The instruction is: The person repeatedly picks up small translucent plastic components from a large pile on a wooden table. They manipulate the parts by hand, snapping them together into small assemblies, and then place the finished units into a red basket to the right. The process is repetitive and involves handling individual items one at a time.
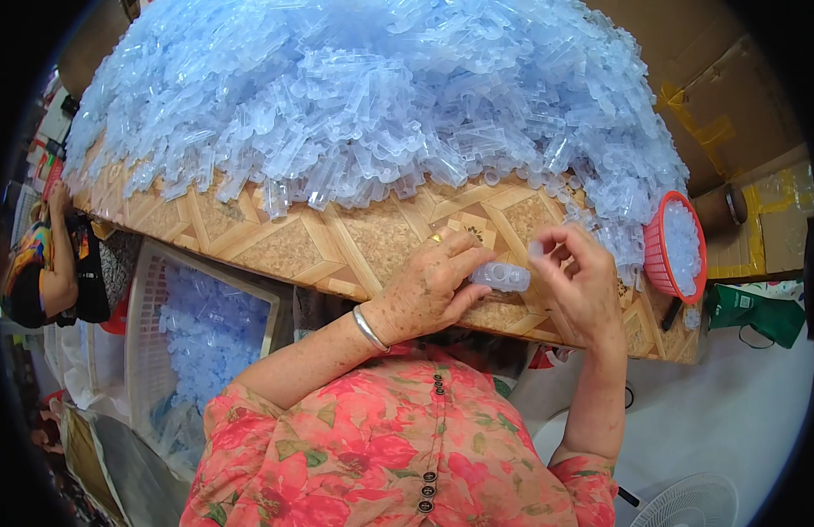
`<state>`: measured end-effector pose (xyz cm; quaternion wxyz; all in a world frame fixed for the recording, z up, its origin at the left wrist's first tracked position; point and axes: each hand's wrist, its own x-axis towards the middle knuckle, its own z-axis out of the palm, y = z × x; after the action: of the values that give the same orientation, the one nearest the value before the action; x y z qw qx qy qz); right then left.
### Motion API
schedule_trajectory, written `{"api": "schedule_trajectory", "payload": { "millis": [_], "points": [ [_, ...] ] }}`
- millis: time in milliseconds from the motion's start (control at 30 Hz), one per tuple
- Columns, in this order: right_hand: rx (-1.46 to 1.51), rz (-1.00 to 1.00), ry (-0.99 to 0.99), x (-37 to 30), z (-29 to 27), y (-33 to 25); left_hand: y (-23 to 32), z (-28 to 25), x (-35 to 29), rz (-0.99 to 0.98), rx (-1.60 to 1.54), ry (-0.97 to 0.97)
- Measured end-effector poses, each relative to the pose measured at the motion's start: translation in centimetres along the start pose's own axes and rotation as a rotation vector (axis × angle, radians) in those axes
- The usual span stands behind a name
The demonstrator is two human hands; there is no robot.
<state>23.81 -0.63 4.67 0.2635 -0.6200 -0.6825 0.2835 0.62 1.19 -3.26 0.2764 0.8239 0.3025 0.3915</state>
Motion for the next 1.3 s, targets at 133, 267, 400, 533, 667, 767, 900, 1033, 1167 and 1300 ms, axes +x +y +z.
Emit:
{"api": "schedule_trajectory", "payload": {
  "millis": [133,267,400,533,667,767,900,1033,1167,1300],
  "points": [
    [-0.161,-0.375,0.061,-1.6,1.0,-0.6,0.0,0.0,0.0,0.003,-0.003,-0.009],
    [-0.141,-0.407,0.038,-1.6,2.0,-0.5,-0.1,0.1,0.0,0.019,-0.020,0.018],
    [-0.137,-0.422,0.047,-1.2,2.8,-0.5,-0.2,0.2,0.0,0.030,-0.007,0.028],
    [-0.057,-0.387,0.083,-1.2,3.8,0.0,0.0,0.1,0.1,0.015,0.013,0.041],
    [0.045,-0.329,0.117,-1.6,4.6,0.6,-0.1,0.2,0.0,0.012,0.016,0.043],
    [-0.069,-0.379,0.107,-1.5,4.0,0.1,0.0,0.1,0.1,-0.006,-0.007,0.036],
    [-0.226,-0.450,0.095,-1.5,3.3,-0.1,0.4,-0.1,0.3,-0.036,-0.025,0.018],
    [-0.117,-0.331,0.133,-2.1,3.2,0.0,0.5,-0.3,0.1,-0.108,-0.083,0.017],
    [0.046,0.079,0.059,-2.5,2.3,-0.4,2.2,-2.0,0.4,-0.328,-0.222,-0.121],
    [0.051,0.044,-0.022,-1.7,2.7,1.4,0.0,0.6,0.2,-0.367,-0.426,-0.149]
  ]
}}
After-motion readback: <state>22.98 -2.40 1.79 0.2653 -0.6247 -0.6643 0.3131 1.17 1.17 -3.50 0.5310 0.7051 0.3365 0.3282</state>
